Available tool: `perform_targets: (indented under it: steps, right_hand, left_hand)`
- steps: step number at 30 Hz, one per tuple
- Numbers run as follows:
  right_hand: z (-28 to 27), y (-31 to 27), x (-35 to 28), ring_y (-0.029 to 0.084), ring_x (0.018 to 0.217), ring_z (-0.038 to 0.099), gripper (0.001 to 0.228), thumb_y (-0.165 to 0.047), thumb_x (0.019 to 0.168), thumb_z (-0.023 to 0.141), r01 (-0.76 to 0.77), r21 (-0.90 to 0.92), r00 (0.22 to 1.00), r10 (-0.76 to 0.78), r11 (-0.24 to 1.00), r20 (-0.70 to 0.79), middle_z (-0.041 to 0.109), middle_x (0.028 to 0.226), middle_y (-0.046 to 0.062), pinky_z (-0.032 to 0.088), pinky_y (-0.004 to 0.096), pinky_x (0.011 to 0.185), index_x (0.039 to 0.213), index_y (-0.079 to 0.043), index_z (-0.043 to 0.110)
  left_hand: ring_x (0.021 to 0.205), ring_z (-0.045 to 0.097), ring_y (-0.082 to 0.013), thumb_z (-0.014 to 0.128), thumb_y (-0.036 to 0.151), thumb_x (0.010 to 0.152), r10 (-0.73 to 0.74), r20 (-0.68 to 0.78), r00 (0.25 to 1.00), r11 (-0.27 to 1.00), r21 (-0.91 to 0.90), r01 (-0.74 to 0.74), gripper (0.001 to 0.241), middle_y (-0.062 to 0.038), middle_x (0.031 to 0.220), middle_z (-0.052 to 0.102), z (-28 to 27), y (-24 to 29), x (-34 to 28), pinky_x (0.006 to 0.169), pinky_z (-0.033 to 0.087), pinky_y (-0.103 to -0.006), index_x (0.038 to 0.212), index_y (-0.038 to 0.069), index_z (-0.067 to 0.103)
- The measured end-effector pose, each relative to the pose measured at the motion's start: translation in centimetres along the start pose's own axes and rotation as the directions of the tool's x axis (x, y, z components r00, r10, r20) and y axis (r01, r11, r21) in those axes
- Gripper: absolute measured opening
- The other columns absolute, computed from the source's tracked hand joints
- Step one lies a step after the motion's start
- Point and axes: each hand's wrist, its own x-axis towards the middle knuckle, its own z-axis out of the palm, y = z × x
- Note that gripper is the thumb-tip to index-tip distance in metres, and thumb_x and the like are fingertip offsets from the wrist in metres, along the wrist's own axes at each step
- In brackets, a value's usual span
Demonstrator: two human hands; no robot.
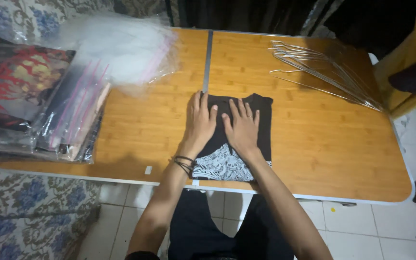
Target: The person removes a black t-shirt from a hanger and lays it on a low wooden table. They fold the t-shirt neatly by hand, aligning the sleeves and hem, then place the folded garment into a clear plastic bag.
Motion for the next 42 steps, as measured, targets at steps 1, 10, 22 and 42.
perform_targets:
  steps: [1,10,22,42]
  right_hand:
    - [-0.4,-0.3,0.0,0.038,0.148,0.037,0.058,-0.046,0.103,0.044,-0.024,0.033,1.000,0.024,0.999,-0.003,0.044,0.159,0.017,0.017,0.062,0.122,0.151,-0.013,0.051]
    - [0.9,0.5,0.2,0.042,0.147,0.035,0.058,-0.042,0.104,0.044,0.015,0.021,1.000,-0.015,1.000,0.018,0.042,0.158,0.021,0.016,0.067,0.119,0.152,-0.010,0.047]
    - [2.1,-9.4,7.0,0.041,0.132,0.050,0.045,-0.021,0.089,0.068,0.264,0.258,0.963,-0.269,0.930,-0.016,0.057,0.143,0.022,0.033,0.055,0.115,0.130,-0.003,0.061]
    - [10.6,-7.6,9.8,0.023,0.118,0.065,0.041,-0.019,0.104,0.049,-0.173,0.948,0.985,0.044,0.267,0.167,0.070,0.124,0.015,0.050,0.031,0.101,0.137,0.004,0.058]
  left_hand:
    - [0.139,0.041,-0.0477,0.059,0.026,0.103,0.005,-0.004,1.000,1.000,0.006,-0.005,0.051,-0.032,0.148,0.045,0.0,-0.2,-0.2,0.117,0.034,-0.0524,0.141,-0.006,0.048]
    - [0.144,0.042,-0.0401,0.060,0.025,0.101,0.001,-0.066,0.998,0.951,0.308,0.020,0.056,-0.023,0.152,0.049,-5.5,-8.0,2.1,0.122,0.032,-0.0505,0.148,-0.003,0.046]
    - [0.115,0.062,-0.0281,0.065,0.024,0.096,-0.110,-0.284,0.952,0.915,0.345,0.209,0.016,-0.005,0.119,0.073,-9.6,-16.6,2.6,0.102,0.043,-0.0457,0.104,0.014,0.074]
    - [0.099,0.070,-0.0299,0.066,0.029,0.100,0.304,-0.077,0.950,0.949,-0.060,-0.308,0.022,-0.009,0.102,0.074,-10.2,-7.8,3.4,0.086,0.052,-0.0419,0.096,0.008,0.072]
